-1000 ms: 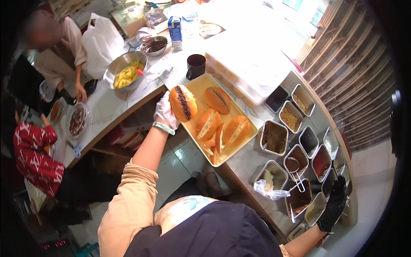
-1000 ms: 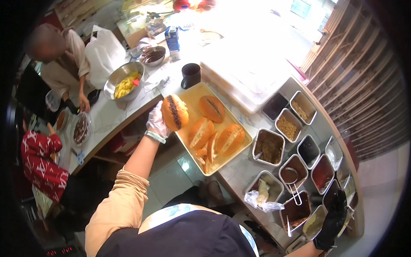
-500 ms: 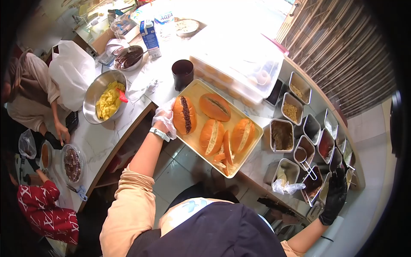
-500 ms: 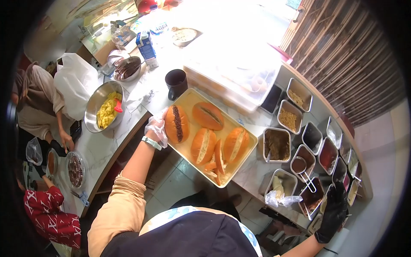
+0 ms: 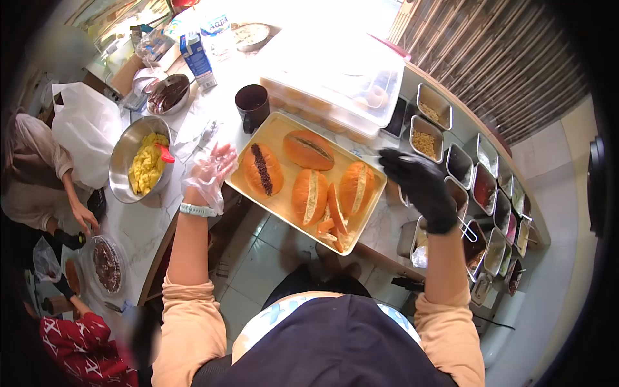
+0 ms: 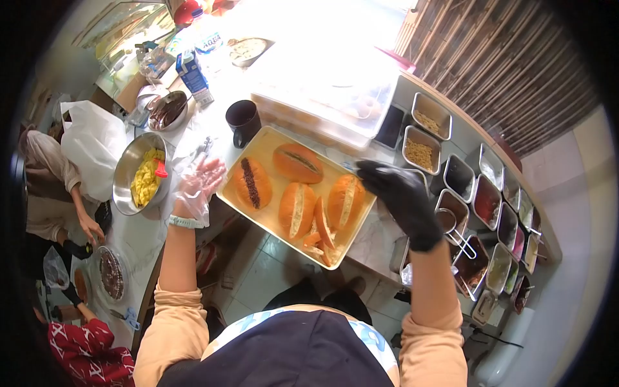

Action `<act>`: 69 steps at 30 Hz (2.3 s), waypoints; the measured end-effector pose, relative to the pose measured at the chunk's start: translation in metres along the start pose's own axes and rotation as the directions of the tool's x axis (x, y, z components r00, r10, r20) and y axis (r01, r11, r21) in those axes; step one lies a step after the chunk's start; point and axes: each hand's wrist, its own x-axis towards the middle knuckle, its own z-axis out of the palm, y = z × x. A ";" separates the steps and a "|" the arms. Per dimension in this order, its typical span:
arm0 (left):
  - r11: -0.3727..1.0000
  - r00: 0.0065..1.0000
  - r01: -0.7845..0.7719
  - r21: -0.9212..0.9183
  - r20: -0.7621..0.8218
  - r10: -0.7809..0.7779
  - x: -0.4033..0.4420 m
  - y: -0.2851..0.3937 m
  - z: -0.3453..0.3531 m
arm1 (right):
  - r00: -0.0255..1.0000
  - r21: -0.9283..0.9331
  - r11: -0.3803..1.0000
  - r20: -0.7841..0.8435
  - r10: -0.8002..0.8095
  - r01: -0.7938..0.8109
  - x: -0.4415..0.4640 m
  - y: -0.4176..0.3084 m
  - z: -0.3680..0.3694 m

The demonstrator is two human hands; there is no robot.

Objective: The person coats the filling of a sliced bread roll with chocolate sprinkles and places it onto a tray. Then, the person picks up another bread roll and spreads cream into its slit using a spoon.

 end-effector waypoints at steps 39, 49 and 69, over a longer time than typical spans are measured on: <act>0.806 0.977 0.091 -0.585 0.208 0.040 -0.043 -0.069 0.125 | 0.993 0.255 0.962 -0.043 0.108 -0.094 0.051 0.074 0.078; 0.951 0.727 0.196 -0.239 0.687 0.022 -0.132 -0.054 0.221 | 0.980 -0.191 0.962 0.021 -0.196 0.196 -0.087 -0.035 0.011; 0.997 0.437 -0.041 -0.070 0.896 0.080 -0.174 -0.229 0.548 | 0.934 0.077 0.997 -0.355 0.038 -0.011 -0.300 -0.081 -0.305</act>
